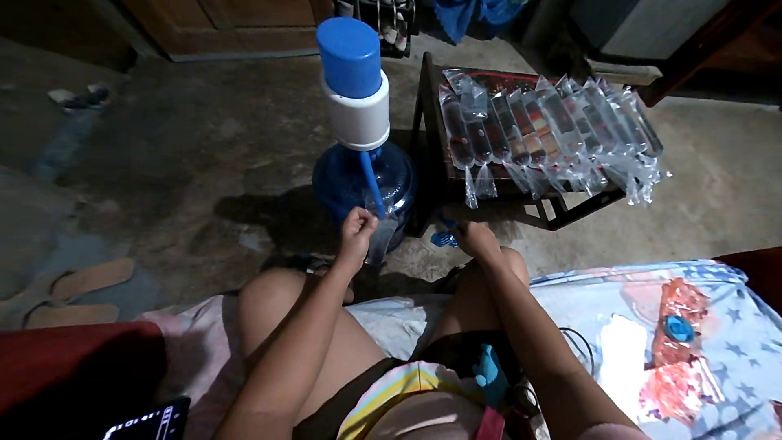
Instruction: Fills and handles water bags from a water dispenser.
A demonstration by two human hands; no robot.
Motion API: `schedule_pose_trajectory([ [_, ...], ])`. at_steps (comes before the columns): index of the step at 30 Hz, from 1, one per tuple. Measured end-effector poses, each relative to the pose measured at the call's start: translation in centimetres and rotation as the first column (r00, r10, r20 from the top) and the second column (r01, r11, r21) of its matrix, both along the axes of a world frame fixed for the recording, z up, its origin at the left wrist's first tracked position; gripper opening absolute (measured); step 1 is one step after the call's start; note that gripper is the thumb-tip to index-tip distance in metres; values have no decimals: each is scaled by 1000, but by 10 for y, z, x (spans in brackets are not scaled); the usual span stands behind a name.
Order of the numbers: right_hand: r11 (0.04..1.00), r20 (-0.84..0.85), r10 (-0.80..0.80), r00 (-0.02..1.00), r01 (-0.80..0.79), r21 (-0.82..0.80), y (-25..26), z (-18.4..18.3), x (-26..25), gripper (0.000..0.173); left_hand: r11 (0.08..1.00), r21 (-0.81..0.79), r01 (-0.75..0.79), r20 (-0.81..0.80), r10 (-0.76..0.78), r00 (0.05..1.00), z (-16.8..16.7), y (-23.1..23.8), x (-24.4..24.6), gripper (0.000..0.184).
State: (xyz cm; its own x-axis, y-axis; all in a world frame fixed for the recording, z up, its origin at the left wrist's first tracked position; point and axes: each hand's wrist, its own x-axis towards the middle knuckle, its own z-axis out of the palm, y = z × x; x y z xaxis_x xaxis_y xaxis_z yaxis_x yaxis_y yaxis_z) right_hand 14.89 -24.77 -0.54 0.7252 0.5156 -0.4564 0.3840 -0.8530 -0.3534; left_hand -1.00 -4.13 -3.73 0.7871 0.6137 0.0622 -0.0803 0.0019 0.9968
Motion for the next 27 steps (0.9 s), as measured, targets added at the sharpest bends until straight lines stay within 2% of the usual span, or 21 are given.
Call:
schedule_pose_trajectory([
  [13,1000,-27,-10,1000,10,6,-1,4,-1,43,1000,10,3,-79,-2,997,4,-3,0,4],
  [27,1000,-54,-9,999,9,0,-1,10,-1,46,1000,23,-16,-46,17,999,3,-6,2,5],
])
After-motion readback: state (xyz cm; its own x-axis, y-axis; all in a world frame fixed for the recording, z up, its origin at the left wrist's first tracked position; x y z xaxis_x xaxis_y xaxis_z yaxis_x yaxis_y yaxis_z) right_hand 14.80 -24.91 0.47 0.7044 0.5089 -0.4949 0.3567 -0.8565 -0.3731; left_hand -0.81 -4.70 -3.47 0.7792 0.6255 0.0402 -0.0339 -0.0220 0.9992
